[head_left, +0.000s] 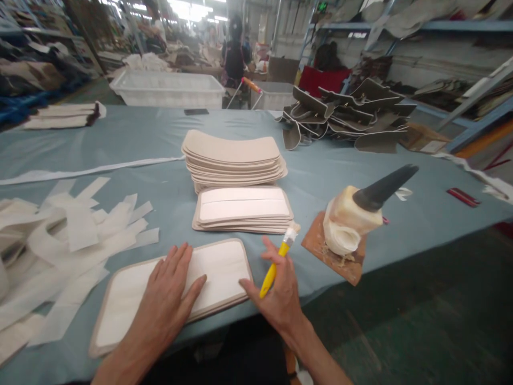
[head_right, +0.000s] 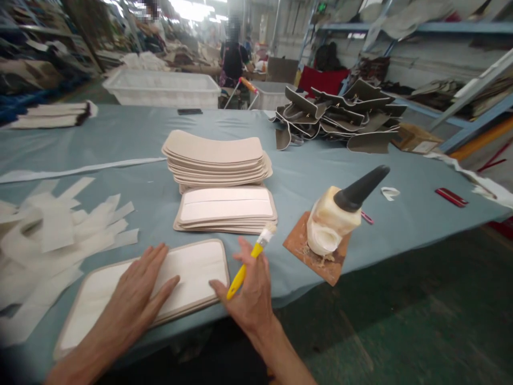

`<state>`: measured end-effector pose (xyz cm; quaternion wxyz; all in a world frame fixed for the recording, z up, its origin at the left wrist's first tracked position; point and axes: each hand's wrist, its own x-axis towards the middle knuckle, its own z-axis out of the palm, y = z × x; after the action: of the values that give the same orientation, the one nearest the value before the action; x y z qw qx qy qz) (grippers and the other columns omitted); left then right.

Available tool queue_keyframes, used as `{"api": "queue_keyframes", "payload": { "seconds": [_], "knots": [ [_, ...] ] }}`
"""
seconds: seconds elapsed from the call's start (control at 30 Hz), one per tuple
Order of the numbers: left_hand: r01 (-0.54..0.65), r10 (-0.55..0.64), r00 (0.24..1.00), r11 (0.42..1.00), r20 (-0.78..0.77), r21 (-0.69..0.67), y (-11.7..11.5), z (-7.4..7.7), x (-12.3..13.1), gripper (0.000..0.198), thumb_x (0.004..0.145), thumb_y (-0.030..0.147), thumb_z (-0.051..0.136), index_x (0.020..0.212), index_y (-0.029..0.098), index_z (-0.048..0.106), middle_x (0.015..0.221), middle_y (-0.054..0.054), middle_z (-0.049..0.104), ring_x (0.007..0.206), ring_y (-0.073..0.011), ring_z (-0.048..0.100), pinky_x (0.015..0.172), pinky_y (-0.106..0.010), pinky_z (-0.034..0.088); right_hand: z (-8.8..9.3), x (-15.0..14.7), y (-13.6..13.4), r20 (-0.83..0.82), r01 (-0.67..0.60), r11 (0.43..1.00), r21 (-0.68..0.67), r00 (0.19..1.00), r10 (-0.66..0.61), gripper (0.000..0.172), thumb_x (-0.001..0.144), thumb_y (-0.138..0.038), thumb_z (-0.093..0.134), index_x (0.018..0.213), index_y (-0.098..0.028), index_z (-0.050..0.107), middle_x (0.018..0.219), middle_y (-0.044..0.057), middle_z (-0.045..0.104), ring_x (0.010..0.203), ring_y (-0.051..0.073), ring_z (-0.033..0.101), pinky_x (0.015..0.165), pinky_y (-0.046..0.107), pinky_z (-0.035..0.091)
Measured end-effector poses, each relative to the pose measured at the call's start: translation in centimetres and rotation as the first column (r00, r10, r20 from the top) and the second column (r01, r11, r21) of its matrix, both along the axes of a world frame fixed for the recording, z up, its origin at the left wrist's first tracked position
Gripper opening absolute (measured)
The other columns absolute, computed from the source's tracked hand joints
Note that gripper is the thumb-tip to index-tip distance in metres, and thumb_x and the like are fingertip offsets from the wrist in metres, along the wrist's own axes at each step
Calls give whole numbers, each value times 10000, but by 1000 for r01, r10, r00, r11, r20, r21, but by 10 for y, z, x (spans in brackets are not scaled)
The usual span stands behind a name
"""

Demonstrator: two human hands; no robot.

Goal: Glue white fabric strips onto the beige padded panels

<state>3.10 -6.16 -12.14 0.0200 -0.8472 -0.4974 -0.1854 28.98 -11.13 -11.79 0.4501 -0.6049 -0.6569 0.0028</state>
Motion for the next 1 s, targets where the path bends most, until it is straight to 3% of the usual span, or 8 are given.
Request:
{"api": "queue_keyframes", "payload": {
  "seconds": [0.1, 0.27, 0.37, 0.5, 0.6, 0.67, 0.83, 1.0],
  "knots": [
    [27, -30, 999, 996, -32, -84, -17, 5, -1, 658, 1029, 489, 401, 1607, 184, 321, 1606, -160, 483, 1523, -327, 406, 1197, -520, 419, -4, 18, 11, -73, 83, 996, -27, 994, -84, 329, 946, -360, 660, 1196, -227, 492, 1442, 218, 627, 1329, 326, 618, 1059, 559, 517],
    [16, -12, 998, 996, 55, -90, -17, 11, -3, 600, 1021, 483, 424, 1539, 180, 445, 1569, -152, 531, 1464, -316, 492, 1164, -492, 468, -3, 46, 42, -122, 203, 979, -27, 971, -205, 341, 950, -414, 614, 1193, -196, 517, 1397, 215, 657, 1304, 313, 641, 1063, 529, 523],
    [-61, 95, 975, 983, 198, -171, 6, 23, 8, 586, 1002, 531, 445, 1439, 155, 554, 1442, -162, 645, 1335, -317, 612, 1115, -484, 511, 8, 65, 69, -94, 322, 943, -77, 940, -329, 406, 909, -471, 610, 1183, -177, 548, 1354, 223, 674, 1246, 349, 661, 1020, 521, 527],
    [-118, 272, 859, 930, 435, -349, 56, 40, 33, 582, 944, 570, 478, 1333, 157, 611, 1257, -143, 735, 1051, -286, 731, 926, -427, 585, 23, 82, 104, -45, 420, 863, -281, 893, -449, 482, 903, -491, 616, 1239, -148, 569, 1131, 213, 743, 1028, 378, 722, 857, 467, 543],
    [-158, 385, 771, 887, 508, -433, 90, 42, 47, 574, 858, 560, 559, 1272, 167, 625, 1201, -119, 742, 886, -253, 733, 861, -398, 571, 24, 86, 123, -14, 412, 825, -387, 892, -453, 464, 923, -468, 607, 1255, -146, 568, 1016, 176, 752, 937, 356, 730, 793, 419, 527],
    [-189, 459, 726, 849, 512, -494, 106, 39, 51, 563, 824, 527, 593, 1254, 166, 629, 1180, -111, 747, 843, -239, 725, 879, -396, 554, 19, 85, 131, 4, 375, 832, -408, 912, -409, 450, 922, -454, 600, 1257, -156, 566, 1050, 157, 747, 946, 337, 723, 801, 408, 519],
    [-242, 570, 631, 789, 526, -565, 124, 30, 51, 574, 812, 478, 589, 1255, 115, 634, 1183, -166, 737, 851, -240, 718, 859, -391, 557, 2, 82, 138, 30, 382, 851, -361, 917, -399, 429, 939, -441, 579, 1265, -161, 565, 1086, 131, 732, 986, 299, 701, 841, 381, 500],
    [-142, 633, 508, 731, 584, -668, 128, 26, 51, 481, 769, 449, 579, 1110, 131, 698, 773, -50, 732, 628, -176, 654, 632, -291, 548, -5, 85, 141, 83, 420, 816, -398, 902, -424, 425, 954, -435, 577, 1278, -161, 568, 1049, 134, 731, 979, 305, 689, 829, 371, 469]
  ]
}}
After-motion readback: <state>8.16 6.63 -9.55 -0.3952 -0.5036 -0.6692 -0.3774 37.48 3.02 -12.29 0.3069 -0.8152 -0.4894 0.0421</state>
